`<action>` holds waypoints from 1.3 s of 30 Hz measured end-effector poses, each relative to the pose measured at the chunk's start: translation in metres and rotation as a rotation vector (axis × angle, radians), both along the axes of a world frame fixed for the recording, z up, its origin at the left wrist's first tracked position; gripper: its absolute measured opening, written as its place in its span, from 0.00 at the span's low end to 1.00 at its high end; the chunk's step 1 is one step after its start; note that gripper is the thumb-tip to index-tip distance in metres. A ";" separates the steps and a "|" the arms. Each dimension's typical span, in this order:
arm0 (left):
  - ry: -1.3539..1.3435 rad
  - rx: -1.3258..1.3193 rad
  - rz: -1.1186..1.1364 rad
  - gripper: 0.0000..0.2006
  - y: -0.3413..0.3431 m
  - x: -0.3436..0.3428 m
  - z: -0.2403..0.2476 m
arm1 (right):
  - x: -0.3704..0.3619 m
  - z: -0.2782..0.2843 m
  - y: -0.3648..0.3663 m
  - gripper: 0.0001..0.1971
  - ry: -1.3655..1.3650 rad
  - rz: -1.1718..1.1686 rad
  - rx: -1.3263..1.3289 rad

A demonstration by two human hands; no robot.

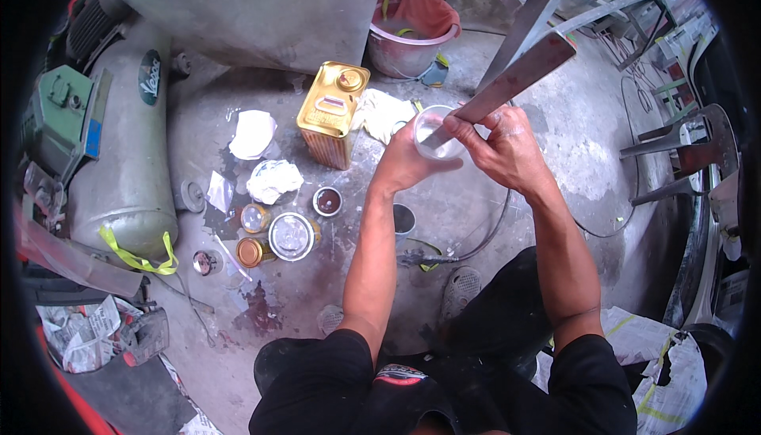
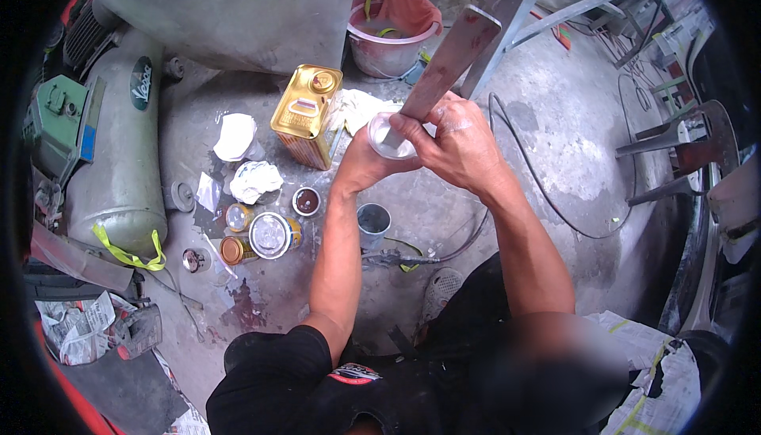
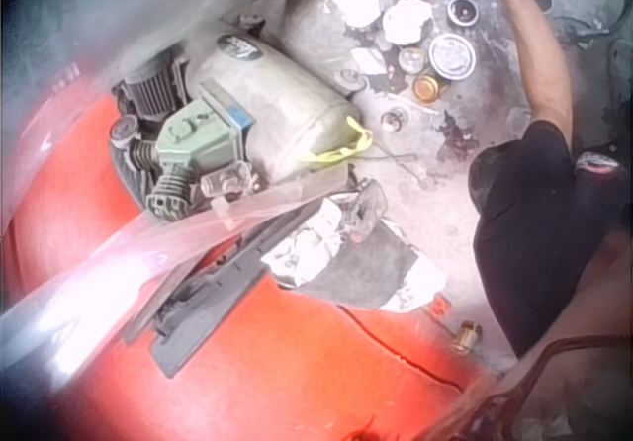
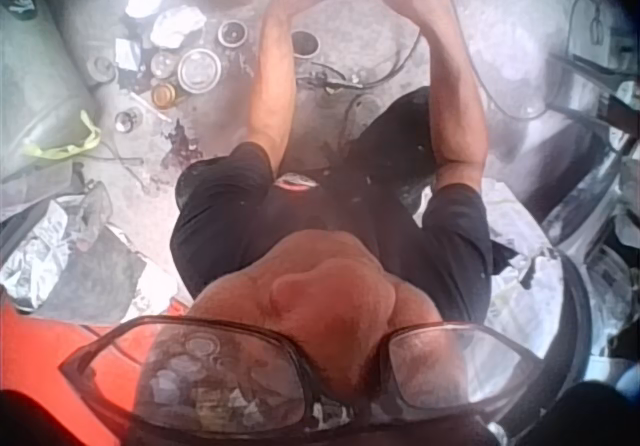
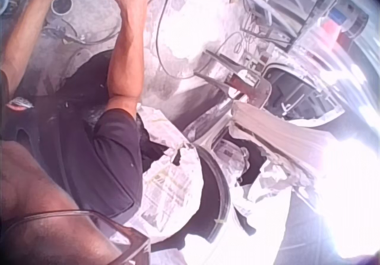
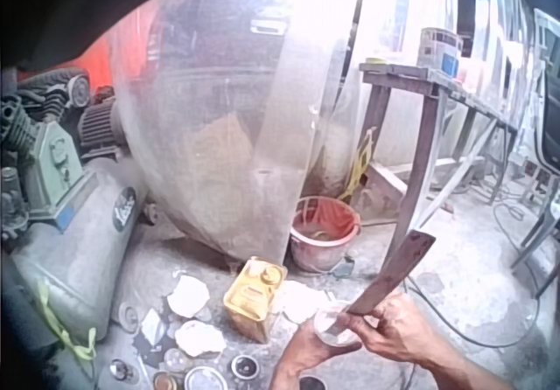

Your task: The person sits on the floor and mixes a white liquid in a small container using a metal strip. They then wipe the container with a cloth, attach it to a spray gun, and apply masking tape to the gun's rim. Finally, they connect the spray gun to an air hose and prepare to spray a car part.

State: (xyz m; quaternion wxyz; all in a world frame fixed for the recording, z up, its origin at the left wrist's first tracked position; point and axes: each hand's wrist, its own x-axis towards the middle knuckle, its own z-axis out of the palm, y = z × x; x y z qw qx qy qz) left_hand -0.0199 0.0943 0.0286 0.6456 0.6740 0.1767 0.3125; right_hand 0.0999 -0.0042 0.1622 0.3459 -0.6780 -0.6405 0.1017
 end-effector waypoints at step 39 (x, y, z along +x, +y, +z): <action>-0.029 -0.001 0.003 0.30 -0.004 0.005 -0.004 | 0.019 -0.009 0.008 0.11 -0.142 -0.145 0.022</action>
